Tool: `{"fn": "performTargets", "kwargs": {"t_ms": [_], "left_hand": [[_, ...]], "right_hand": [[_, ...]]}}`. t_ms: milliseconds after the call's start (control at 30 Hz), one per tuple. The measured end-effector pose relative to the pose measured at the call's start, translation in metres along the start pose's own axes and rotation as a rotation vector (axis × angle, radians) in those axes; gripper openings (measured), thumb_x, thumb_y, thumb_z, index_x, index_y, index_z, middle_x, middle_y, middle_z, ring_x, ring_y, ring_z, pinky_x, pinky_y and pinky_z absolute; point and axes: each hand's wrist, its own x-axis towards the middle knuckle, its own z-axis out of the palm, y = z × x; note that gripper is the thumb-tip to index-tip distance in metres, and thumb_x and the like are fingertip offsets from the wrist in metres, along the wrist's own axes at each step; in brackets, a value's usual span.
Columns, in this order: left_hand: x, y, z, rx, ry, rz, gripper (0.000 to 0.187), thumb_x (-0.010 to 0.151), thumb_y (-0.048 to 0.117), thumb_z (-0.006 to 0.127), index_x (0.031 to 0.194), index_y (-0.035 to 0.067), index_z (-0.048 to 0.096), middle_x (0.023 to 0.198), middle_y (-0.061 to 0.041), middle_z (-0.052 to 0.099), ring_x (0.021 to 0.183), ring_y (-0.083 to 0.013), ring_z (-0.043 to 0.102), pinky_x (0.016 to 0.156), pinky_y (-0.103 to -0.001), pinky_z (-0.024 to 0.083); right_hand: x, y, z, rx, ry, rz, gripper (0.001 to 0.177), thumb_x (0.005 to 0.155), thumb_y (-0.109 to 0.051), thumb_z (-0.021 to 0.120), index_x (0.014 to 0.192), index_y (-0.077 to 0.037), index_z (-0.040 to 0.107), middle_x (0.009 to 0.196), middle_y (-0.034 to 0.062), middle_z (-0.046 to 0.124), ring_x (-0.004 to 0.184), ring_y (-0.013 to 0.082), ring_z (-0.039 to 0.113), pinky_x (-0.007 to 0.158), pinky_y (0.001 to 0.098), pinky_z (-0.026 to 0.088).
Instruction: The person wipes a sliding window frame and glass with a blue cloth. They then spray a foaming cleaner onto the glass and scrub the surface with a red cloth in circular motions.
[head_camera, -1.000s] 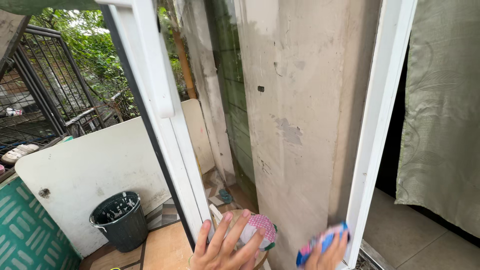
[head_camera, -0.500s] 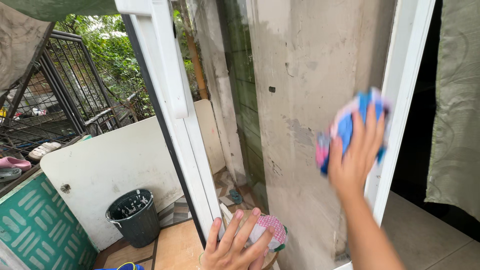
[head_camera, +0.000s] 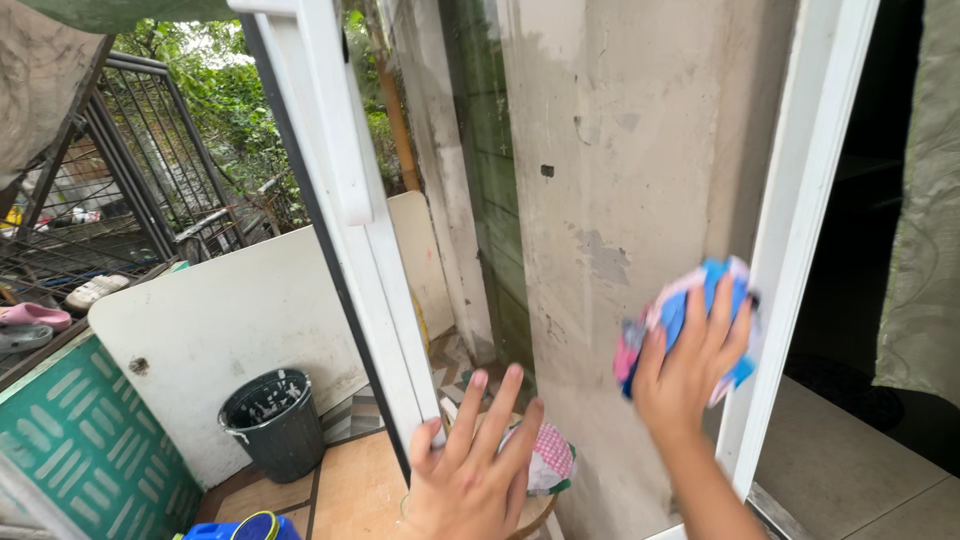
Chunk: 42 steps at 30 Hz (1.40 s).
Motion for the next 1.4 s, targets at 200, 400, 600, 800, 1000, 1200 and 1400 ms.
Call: {"fn": "performTargets", "kwargs": {"t_ms": [200,400,600,800,1000,1200,1400], "left_hand": [[0.042,-0.018,-0.016,0.036,-0.017,0.081,0.039,0.078,0.016,0.063,0.117,0.018,0.069,0.148,-0.006,0.056,0.137,-0.0243,0.049,0.084,-0.041,0.027],[0.063,-0.052,-0.036,-0.045,-0.019,0.245,0.034,0.08,0.022,0.065,0.111,0.011,0.07,0.135,-0.009,0.063,0.134,-0.0254,0.055,0.096,-0.039,0.037],[0.057,-0.061,-0.037,-0.218,0.209,0.33,0.026,0.088,0.021,0.064,0.112,0.014,0.07,0.119,-0.003,0.069,0.117,-0.0239,0.064,0.096,-0.038,0.043],[0.056,-0.058,-0.035,-0.236,0.193,0.218,0.031,0.086,0.02,0.066,0.116,0.013,0.07,0.119,-0.004,0.069,0.114,-0.0248,0.064,0.1,-0.04,0.045],[0.053,-0.054,-0.033,-0.212,0.197,0.174,0.033,0.086,0.017,0.068,0.119,0.013,0.069,0.122,-0.004,0.068,0.115,-0.0245,0.063,0.101,-0.04,0.044],[0.039,-0.053,-0.021,-0.147,0.326,0.153,0.034,0.088,0.021,0.069,0.122,0.022,0.069,0.129,-0.001,0.063,0.125,-0.0228,0.052,0.11,-0.045,0.035],[0.028,-0.052,0.001,-0.201,0.517,-0.115,0.05,0.087,0.019,0.078,0.128,0.019,0.05,0.144,-0.016,0.044,0.135,-0.0365,0.039,0.115,-0.056,0.024]], "right_hand": [[-0.06,0.011,-0.009,-0.001,0.005,0.099,0.054,0.104,-0.019,0.049,0.152,0.004,0.04,0.167,0.0287,0.03,0.154,0.0529,0.023,0.127,0.0614,0.016],[-0.153,0.002,0.005,-0.09,0.123,0.513,0.058,0.109,-0.024,0.042,0.159,0.003,0.035,0.169,0.0294,0.027,0.153,0.0492,0.022,0.126,0.0602,0.012],[-0.065,-0.062,0.037,-0.041,0.088,0.326,0.057,0.108,-0.03,0.044,0.159,-0.005,0.039,0.17,0.0236,0.028,0.155,0.0492,0.021,0.123,0.0645,0.011],[-0.166,-0.088,0.027,0.0,-0.129,-0.614,0.049,0.09,-0.048,0.059,0.137,-0.038,0.054,0.156,0.0025,0.042,0.134,0.0387,0.045,0.107,0.0638,0.035],[-0.145,-0.003,0.001,-0.09,0.023,0.077,0.054,0.108,-0.034,0.043,0.156,-0.01,0.036,0.168,0.0233,0.024,0.152,0.0494,0.025,0.121,0.0684,0.018],[-0.059,-0.065,0.029,-0.014,0.11,0.453,0.067,0.108,-0.034,0.051,0.164,-0.005,0.031,0.172,0.0282,0.019,0.157,0.0576,0.011,0.125,0.0701,0.006],[-0.151,-0.056,0.004,0.082,-0.177,-0.21,0.072,0.078,-0.049,0.07,0.14,-0.021,0.046,0.157,0.0259,0.029,0.141,0.0599,0.02,0.113,0.0713,0.012]]}}
